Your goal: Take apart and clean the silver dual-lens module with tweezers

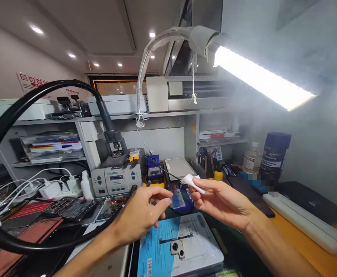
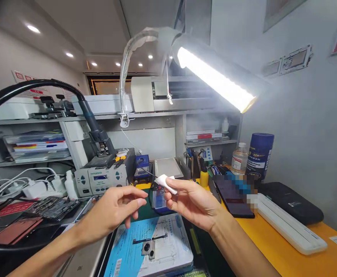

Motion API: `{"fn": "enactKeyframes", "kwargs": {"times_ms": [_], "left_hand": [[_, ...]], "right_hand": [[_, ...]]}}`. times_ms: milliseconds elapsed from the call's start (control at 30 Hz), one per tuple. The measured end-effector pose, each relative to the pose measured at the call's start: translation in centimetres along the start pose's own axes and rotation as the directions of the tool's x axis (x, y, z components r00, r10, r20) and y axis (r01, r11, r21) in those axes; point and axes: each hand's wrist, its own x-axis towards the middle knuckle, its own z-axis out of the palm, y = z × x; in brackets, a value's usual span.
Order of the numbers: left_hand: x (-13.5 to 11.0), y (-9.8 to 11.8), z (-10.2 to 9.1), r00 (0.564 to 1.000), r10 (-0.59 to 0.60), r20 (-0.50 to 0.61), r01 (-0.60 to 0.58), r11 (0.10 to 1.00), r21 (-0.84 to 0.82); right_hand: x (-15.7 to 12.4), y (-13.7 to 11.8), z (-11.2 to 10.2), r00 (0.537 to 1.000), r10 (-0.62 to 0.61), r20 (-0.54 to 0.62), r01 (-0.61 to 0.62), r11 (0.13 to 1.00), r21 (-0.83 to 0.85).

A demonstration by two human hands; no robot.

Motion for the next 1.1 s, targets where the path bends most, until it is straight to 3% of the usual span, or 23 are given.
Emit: {"fn": "enactKeyframes", "kwargs": {"times_ms": [100, 200, 367, 500, 567, 733, 933, 1033, 1100], "left_hand": [[-1.9, -2.3, -1.1, 0.999, 0.015, -0.045, -0.009, 0.992, 0.125], [-3.4, -3.8, -1.7, 0.997, 0.059, -0.04, -0.049, 0.975, 0.218], [-4.5, -5.3, -0.9, 0.986, 0.164, 0.022, -0.162, 0.928, 0.337], [-4.7, -5.9, 0.3, 0.976, 0.212, 0.049, -0.215, 0.906, 0.363], [-4.7, -6.0, 0.8, 0.973, 0.224, 0.053, -0.227, 0.901, 0.37], [-4.0, -5.6, 1.6, 0.981, 0.171, 0.088, -0.192, 0.887, 0.42], [-3.2, -5.3, 2.0, 0.979, 0.154, 0.136, -0.199, 0.876, 0.44], [-3.4, -5.5, 2.0, 0.986, 0.154, 0.061, -0.166, 0.882, 0.441], [-3.5, -5.8, 2.0, 0.98, 0.165, 0.11, -0.196, 0.889, 0.414]], "right_hand": [[-0.3, 1.0, 0.5, 1.0, -0.029, 0.003, 0.029, 0.985, -0.168], [-0.6, 2.1, 0.6, 0.997, -0.077, 0.013, 0.076, 0.915, -0.397], [-1.1, 3.4, 0.7, 0.985, -0.163, 0.053, 0.154, 0.701, -0.696], [-1.4, 4.2, 0.8, 0.979, -0.125, 0.163, 0.202, 0.429, -0.881], [-1.7, 4.6, 0.5, 0.978, -0.069, 0.198, 0.21, 0.36, -0.909], [-2.3, 5.1, -0.5, 0.968, -0.044, 0.247, 0.249, 0.293, -0.923], [-2.5, 5.0, -0.2, 0.957, 0.041, 0.288, 0.273, 0.218, -0.937], [-2.3, 5.0, -0.1, 0.937, 0.032, 0.347, 0.339, 0.148, -0.929], [-2.1, 5.1, 0.0, 0.912, 0.024, 0.41, 0.405, 0.121, -0.906]]}}
